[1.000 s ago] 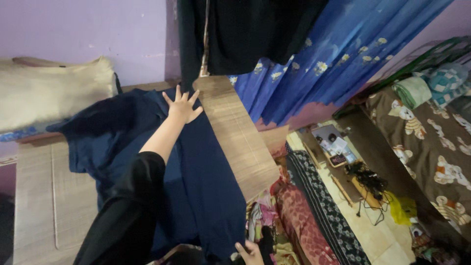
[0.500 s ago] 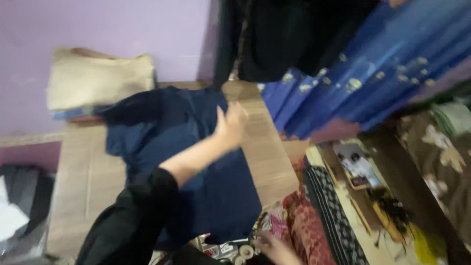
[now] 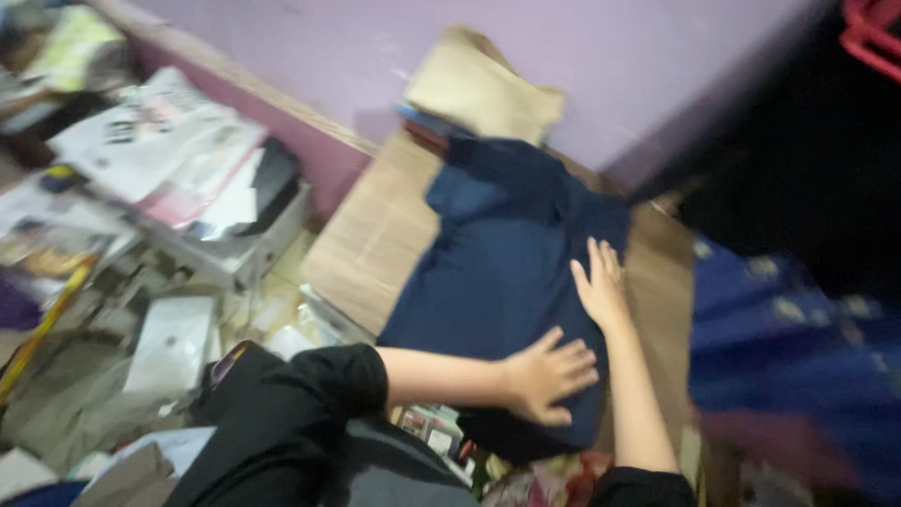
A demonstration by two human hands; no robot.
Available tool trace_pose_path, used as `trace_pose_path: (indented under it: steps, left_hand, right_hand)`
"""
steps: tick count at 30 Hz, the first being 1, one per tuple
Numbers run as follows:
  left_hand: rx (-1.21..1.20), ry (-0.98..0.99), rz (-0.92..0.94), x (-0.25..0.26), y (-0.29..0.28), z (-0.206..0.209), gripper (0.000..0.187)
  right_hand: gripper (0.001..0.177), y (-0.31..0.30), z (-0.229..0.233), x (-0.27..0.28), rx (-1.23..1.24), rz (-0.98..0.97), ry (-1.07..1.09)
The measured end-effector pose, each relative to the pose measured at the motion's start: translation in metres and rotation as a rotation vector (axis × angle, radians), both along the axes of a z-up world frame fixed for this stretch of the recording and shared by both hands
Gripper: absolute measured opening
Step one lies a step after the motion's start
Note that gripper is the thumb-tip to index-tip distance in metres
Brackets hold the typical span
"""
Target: The person folds several t-shirts one by one on a wooden table. They smooth each shirt, fold the sleeves and sides, then fold the garment into a compact rectangle and stack it with the others.
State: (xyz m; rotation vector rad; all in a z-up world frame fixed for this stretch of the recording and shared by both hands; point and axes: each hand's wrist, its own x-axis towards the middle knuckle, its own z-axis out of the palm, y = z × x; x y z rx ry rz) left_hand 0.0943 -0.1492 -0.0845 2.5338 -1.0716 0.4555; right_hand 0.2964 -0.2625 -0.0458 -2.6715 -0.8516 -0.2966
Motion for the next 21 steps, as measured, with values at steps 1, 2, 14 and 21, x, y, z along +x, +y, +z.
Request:
trace_pose_path:
  steps: [1,2,14,21]
  left_hand:
    - [-0.002,-0.011,-0.003,-0.006,0.007,0.004,0.09]
    - [-0.006,-0.023,-0.02,-0.018,0.009,0.011,0.089]
    - [0.316,-0.525,-0.065,-0.093,0.059,-0.013,0.063]
    - [-0.132,0.473,-0.477,-0.107,0.109,-0.11,0.06]
  right_hand:
    - [0.062,0.006,-0.009,0.017,-0.019,-0.013,-0.006]
    - [0.062,0.005,-0.017,0.023,-0.039,-0.041,-0.013]
    - [0.063,0.009,-0.017,0.064,-0.057,-0.074,0.01]
    - [0.068,0.013,-0.009,0.055,-0.021,-0.058,0.016]
